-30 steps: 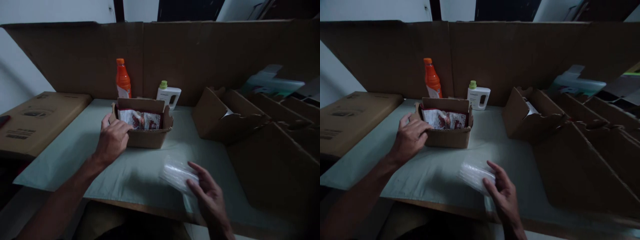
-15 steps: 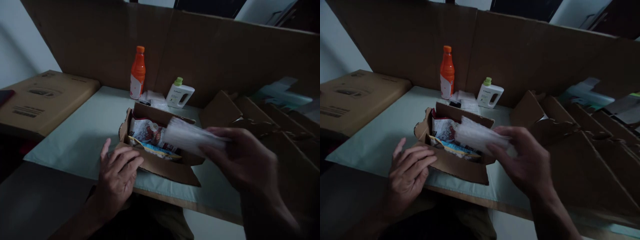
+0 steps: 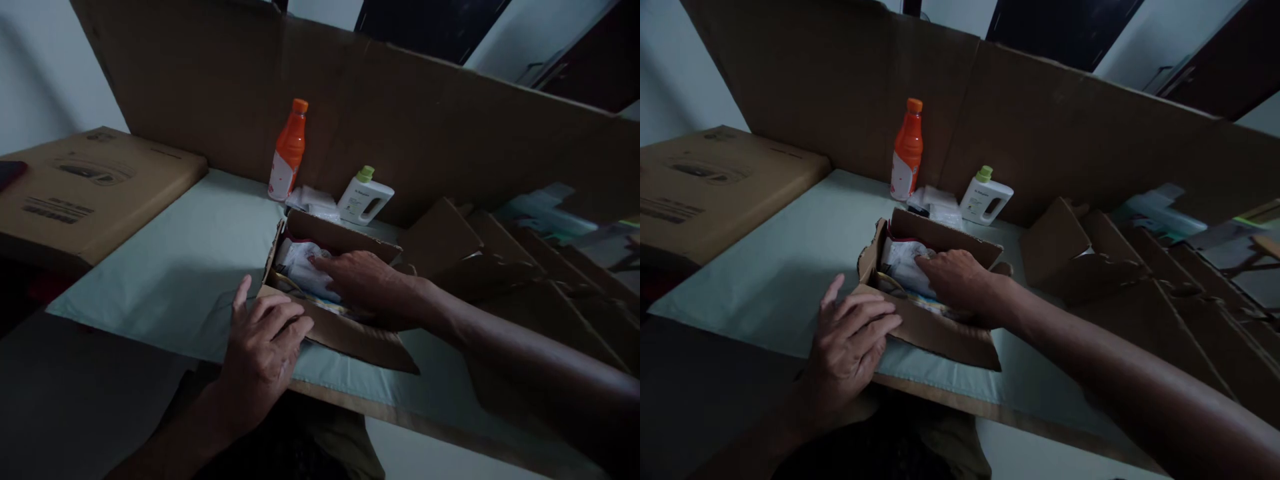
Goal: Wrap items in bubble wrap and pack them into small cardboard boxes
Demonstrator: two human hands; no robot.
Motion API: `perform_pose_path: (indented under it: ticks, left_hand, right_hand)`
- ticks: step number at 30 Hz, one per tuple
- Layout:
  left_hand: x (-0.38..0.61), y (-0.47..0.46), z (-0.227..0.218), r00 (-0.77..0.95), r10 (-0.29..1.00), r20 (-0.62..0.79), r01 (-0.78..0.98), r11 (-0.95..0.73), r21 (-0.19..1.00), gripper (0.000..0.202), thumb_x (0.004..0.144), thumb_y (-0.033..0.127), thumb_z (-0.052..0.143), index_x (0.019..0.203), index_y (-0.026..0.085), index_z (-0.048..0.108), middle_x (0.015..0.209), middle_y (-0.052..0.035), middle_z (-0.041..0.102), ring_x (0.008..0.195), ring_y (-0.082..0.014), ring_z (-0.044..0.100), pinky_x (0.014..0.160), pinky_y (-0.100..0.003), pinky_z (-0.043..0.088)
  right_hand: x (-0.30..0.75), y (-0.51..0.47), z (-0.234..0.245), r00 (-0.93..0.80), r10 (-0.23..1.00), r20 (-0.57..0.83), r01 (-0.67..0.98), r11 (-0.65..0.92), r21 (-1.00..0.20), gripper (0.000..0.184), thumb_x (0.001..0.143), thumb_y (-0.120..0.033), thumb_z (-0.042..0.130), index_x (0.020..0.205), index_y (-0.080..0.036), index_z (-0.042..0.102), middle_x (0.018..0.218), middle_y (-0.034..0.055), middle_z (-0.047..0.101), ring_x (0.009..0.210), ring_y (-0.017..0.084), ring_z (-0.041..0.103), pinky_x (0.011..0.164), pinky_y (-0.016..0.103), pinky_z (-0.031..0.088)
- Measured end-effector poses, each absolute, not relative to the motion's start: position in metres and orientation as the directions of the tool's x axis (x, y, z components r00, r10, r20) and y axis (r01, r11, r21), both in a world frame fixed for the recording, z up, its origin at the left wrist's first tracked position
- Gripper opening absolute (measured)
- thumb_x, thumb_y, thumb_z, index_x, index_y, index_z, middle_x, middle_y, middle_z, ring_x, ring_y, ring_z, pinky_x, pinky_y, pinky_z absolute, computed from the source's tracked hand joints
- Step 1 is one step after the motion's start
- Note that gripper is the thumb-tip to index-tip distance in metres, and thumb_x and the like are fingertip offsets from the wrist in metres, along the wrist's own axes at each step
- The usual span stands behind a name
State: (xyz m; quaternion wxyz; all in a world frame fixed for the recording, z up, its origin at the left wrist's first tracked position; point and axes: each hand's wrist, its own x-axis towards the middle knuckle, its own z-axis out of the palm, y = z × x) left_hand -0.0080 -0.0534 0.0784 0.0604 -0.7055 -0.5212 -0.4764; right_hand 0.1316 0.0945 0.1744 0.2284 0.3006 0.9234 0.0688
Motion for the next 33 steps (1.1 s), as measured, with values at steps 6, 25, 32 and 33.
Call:
perform_pose_path:
  ticks: [6, 25, 32, 33]
  left_hand:
    - [-0.01, -0.052, 0.081, 0.018, 0.686, 0.727, 0.799, -0.447, 0.402, 0.032, 0.087, 0.001, 0.055, 0.105, 0.025, 0.068, 0.101, -0.0012, 0.076, 0.101, -0.0204, 0.067, 0.12, -0.064, 0.026]
    - [-0.003, -0.041, 0.09, -0.066, 0.554, 0.83, 0.894, -0.336, 0.295, 0.047, 0.088, 0.014, 0.064, 0.133, 0.026, 0.056, 0.14, -0.011, 0.056, 0.135, -0.0316, 0.051, 0.119, -0.06, 0.034]
    - [-0.036, -0.046, 0.04, -0.448, 0.739, 0.504, 0.605, -0.165, 0.779, 0.069, 0.091, 0.033, 0.065, 0.153, 0.028, 0.035, 0.152, -0.0122, 0.047, 0.14, -0.0325, 0.047, 0.119, -0.054, 0.038]
    - [-0.04, -0.046, 0.031, -0.452, 0.79, 0.415, 0.522, -0.144, 0.841, 0.069, 0.091, 0.035, 0.066, 0.152, 0.028, 0.036, 0.152, -0.0126, 0.047, 0.14, -0.0321, 0.048, 0.118, -0.054, 0.039]
  right_hand:
    - [0.122, 0.106, 0.168, -0.72, 0.524, -0.454, 0.487, 0.848, 0.207, 0.027, 0.09, -0.008, 0.058, 0.114, -0.013, 0.069, 0.105, 0.0157, 0.075, 0.096, 0.027, 0.074, 0.074, 0.029, 0.052]
    - [0.149, 0.101, 0.176, -0.799, 0.575, -0.175, 0.547, 0.816, 0.188, 0.026, 0.094, -0.021, 0.059, 0.117, -0.012, 0.068, 0.113, 0.016, 0.074, 0.101, 0.028, 0.072, 0.08, 0.033, 0.054]
    - [0.28, 0.058, 0.168, -0.367, 0.77, 0.522, 0.791, 0.553, -0.261, 0.02, 0.094, -0.036, 0.059, 0.092, -0.02, 0.072, 0.086, 0.0034, 0.074, 0.077, 0.02, 0.069, 0.075, 0.034, 0.052]
    - [0.295, 0.047, 0.15, -0.338, 0.803, 0.49, 0.779, 0.531, -0.333, 0.02, 0.093, -0.038, 0.061, 0.092, -0.02, 0.071, 0.087, 0.0041, 0.075, 0.077, 0.021, 0.07, 0.074, 0.034, 0.054]
